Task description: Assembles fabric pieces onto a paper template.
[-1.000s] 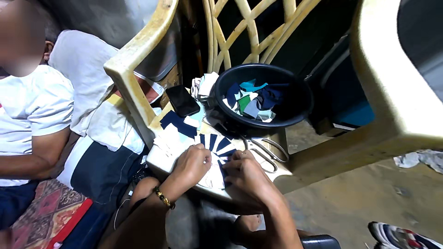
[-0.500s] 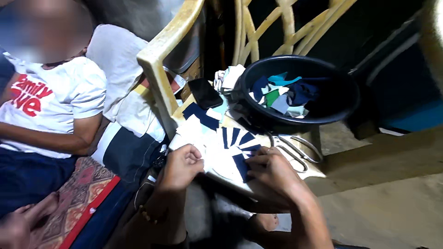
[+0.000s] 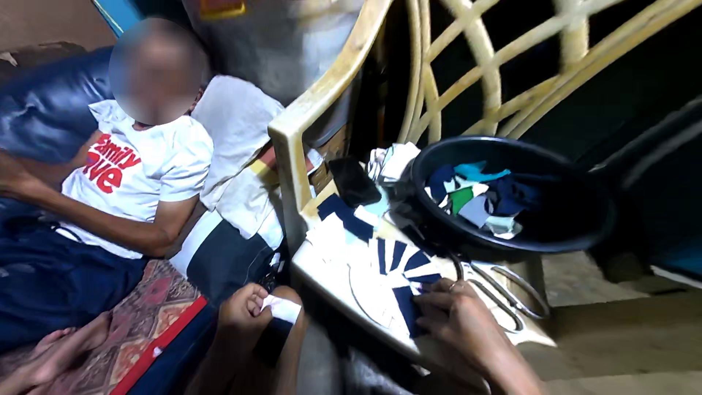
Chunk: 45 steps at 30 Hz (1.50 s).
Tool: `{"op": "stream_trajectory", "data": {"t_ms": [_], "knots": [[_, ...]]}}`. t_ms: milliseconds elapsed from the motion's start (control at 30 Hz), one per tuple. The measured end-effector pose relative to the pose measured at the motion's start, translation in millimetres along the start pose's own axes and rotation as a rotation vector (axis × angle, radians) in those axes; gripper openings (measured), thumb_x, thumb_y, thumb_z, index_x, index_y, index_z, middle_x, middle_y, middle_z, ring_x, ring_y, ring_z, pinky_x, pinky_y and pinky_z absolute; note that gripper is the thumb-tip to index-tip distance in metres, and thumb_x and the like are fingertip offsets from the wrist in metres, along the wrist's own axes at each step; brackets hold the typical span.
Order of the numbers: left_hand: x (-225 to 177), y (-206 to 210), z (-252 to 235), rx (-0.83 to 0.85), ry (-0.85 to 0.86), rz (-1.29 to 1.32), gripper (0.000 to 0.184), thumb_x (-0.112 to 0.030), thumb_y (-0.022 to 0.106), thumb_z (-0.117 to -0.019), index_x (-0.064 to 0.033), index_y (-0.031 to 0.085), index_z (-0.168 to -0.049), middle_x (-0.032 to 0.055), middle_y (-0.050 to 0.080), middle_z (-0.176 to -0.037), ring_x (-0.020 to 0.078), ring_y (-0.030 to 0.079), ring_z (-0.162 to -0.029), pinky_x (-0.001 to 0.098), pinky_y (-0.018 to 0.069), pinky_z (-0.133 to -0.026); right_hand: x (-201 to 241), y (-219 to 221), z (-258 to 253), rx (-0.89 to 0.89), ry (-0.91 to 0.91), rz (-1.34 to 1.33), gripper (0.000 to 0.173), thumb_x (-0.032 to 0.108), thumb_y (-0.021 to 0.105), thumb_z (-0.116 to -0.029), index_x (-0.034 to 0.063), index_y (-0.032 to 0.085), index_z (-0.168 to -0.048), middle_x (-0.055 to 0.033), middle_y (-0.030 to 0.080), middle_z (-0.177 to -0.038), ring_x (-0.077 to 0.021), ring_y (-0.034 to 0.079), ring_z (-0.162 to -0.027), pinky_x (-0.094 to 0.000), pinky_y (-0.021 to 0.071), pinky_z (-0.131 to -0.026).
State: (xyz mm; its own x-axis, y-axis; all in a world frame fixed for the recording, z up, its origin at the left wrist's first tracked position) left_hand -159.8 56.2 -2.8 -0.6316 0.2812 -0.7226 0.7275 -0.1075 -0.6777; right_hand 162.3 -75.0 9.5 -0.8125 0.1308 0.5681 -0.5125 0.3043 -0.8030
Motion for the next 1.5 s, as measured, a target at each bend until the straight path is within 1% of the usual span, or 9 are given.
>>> {"op": "stream_trajectory", "data": {"t_ms": [133, 267, 400, 500, 733, 1000, 1333, 1400, 1500], "knots": [[-8, 0, -7, 0.008, 0.063, -0.104, 0.039, -0.002, 0.075, -0.0736, -0.0003, 0.070, -0.112, 0.0216, 0.061, -0.117, 0.0320, 0.062, -0.097, 0.0458, 0.0524, -0.078, -1, 2, 1, -0.035, -0.040, 0.019, 0.024, -0.004, 0.084, -0.0665, -0.0002, 0.081, -0.090, -0.0248, 0.071, -0.093, -0.0487, 0.064, -0.096, -0.0615, 0.0517, -0.084], [-43, 9, -37, 0.003, 0.313, -0.019, 0.027, -0.003, 0.072, -0.0771, 0.0013, 0.075, -0.104, 0.0232, 0.065, -0.123, 0.0409, 0.060, -0.116, 0.0543, 0.0501, -0.094, 0, 2, 2, -0.018, -0.052, 0.031, 0.024, -0.002, 0.085, -0.0672, 0.0002, 0.081, -0.090, -0.0237, 0.070, -0.091, -0.0475, 0.064, -0.096, -0.0601, 0.0517, -0.083], [-83, 48, -84, 0.211, 0.491, 0.034, 0.023, -0.008, 0.072, -0.0902, 0.0060, 0.073, -0.108, 0.0218, 0.069, -0.121, 0.0301, 0.066, -0.111, 0.0400, 0.0540, -0.096, -2, 3, 2, 0.017, -0.055, 0.055, 0.019, 0.006, 0.085, -0.0743, 0.0000, 0.081, -0.092, -0.0229, 0.071, -0.092, -0.0458, 0.065, -0.097, -0.0584, 0.0515, -0.085], [-98, 82, -109, 0.347, 0.526, -0.060, 0.032, -0.019, 0.074, -0.0920, 0.0082, 0.071, -0.108, 0.0235, 0.069, -0.117, 0.0336, 0.066, -0.111, 0.0438, 0.0515, -0.100, -1, 3, 2, 0.019, -0.048, 0.071, 0.017, 0.008, 0.084, -0.0772, 0.0001, 0.081, -0.092, -0.0219, 0.071, -0.092, -0.0440, 0.065, -0.095, -0.0565, 0.0523, -0.084], [-106, 93, -130, 0.435, 0.304, -0.135, 0.023, -0.008, 0.057, -0.0992, 0.0072, 0.072, -0.106, 0.0213, 0.069, -0.113, 0.0293, 0.066, -0.108, 0.0422, 0.0506, -0.099, -1, 2, 3, -0.008, -0.102, 0.068, 0.017, 0.011, 0.082, -0.0762, 0.0023, 0.081, -0.090, -0.0182, 0.072, -0.088, -0.0414, 0.066, -0.090, -0.0551, 0.0533, -0.079], [-80, 66, -151, 0.263, -0.095, 0.382, 0.013, -0.005, 0.062, -0.1004, 0.0060, 0.066, -0.104, 0.0125, 0.067, -0.092, 0.0121, 0.065, -0.074, 0.0289, 0.0566, -0.070, 3, 0, 3, 0.017, -0.091, 0.061, 0.016, 0.012, 0.081, -0.0787, 0.0006, 0.081, -0.090, -0.0199, 0.071, -0.086, -0.0441, 0.066, -0.090, -0.0573, 0.0533, -0.078], [-79, 75, -125, 0.264, 0.331, 0.193, 0.018, -0.002, 0.059, -0.0971, 0.0074, 0.071, -0.107, 0.0194, 0.071, -0.109, 0.0197, 0.069, -0.101, 0.0306, 0.0551, -0.092, 25, 2, -1, -0.211, -0.180, 0.155, 0.012, 0.007, 0.082, -0.0740, -0.0008, 0.075, -0.079, -0.0182, 0.068, -0.079, -0.0426, 0.068, -0.083, -0.0536, 0.0565, -0.070], [-80, 72, -118, 0.181, 0.355, 0.189, 0.021, -0.004, 0.060, -0.0969, 0.0072, 0.069, -0.111, 0.0210, 0.069, -0.112, 0.0224, 0.069, -0.104, 0.0328, 0.0561, -0.092, 59, 21, 3, -0.223, -0.284, 0.080, 0.008, 0.004, 0.075, -0.0792, -0.0008, 0.075, -0.085, -0.0196, 0.072, -0.090, -0.0392, 0.071, -0.089, -0.0504, 0.0598, -0.075], [-76, 61, -86, 0.042, 0.413, 0.062, 0.019, -0.010, 0.068, -0.0899, 0.0034, 0.071, -0.102, 0.0179, 0.070, -0.104, 0.0240, 0.068, -0.091, 0.0370, 0.0571, -0.081, 111, 84, 13, 0.161, -0.371, -0.264, 0.027, 0.007, 0.067, -0.0944, -0.0043, 0.072, -0.119, -0.0258, 0.063, -0.133, -0.0376, 0.063, -0.125, -0.0454, 0.0516, -0.105]]}}
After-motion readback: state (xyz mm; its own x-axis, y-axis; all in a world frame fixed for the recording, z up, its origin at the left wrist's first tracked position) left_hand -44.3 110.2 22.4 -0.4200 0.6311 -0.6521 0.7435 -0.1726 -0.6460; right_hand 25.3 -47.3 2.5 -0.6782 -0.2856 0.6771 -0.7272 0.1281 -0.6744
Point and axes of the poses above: each hand's wrist, its own z-axis away from the middle knuckle, its own y-axis out of the palm, x = y × z, the point moved 5 cm from there along -z, towards the middle knuckle
